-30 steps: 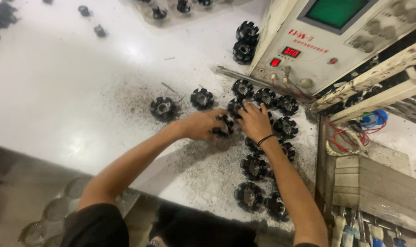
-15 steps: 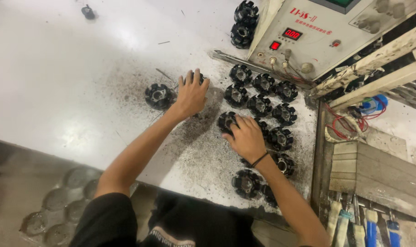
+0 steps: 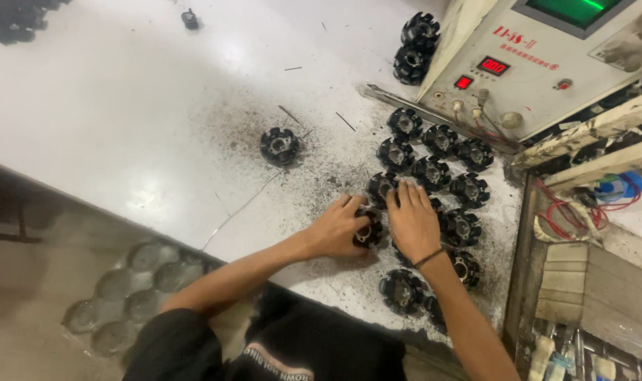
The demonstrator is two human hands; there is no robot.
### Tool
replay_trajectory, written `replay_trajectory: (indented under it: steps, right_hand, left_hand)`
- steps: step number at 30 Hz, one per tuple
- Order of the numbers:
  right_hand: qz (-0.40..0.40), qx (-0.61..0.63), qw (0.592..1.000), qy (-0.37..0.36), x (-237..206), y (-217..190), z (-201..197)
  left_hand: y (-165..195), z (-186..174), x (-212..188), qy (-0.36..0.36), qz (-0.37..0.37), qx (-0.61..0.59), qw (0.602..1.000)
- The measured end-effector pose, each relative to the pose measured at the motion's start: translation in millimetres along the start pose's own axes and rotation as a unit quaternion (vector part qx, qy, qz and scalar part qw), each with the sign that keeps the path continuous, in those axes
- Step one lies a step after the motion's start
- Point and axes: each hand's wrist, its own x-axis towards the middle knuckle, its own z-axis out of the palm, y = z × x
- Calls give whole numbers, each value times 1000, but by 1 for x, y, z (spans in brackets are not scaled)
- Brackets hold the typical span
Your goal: The person picks up black rotor-like components one at a time, holds a wire against each one, and solders the wire in place using a soldering iron, then places the finished component into a neat grid on the workbench. The person repeats this soldering and arranging cycle across the workbench throughout the episode.
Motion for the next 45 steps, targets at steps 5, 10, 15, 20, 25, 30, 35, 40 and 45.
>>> replay_trajectory:
  steps: [5,10,15,20,25,30,35,40,45]
  right_hand:
    - [-21,208,977,28,-42,-40,-31]
    - [35,260,964,37,-43,-54,-44]
    - [68,254,965,16,-41,-51,-40]
    - [60,183,981,-17,-54,-47,-42]
    - [72,286,955,28,-97,-75,-74]
    - [140,317,937,42,-102,-112,-73]
    - [169,303,937,45,-98,-114,-68]
    - [194,297,934,52,-100,-116,-72]
    - [200,314,917,140,-114,-110,-79]
  left_hand:
    - [-77,-46,-1,156,-138,208,956]
    - [-117,-80,-5,62,-363,175,913]
    - [-71,-97,-5,-12,-132,59,989]
    - [17,-46,-33,-187,160,-141,959]
    - [15,-15,-26,-32,113,-173,978]
    - [2,0,-2,-43,25,-73,996]
    - [-9,-10,-13,-30,-72,-139,987]
    - [-66,-41,-43,182,-198,209,940]
    - [-101,-25,-55,207,-251,207,923]
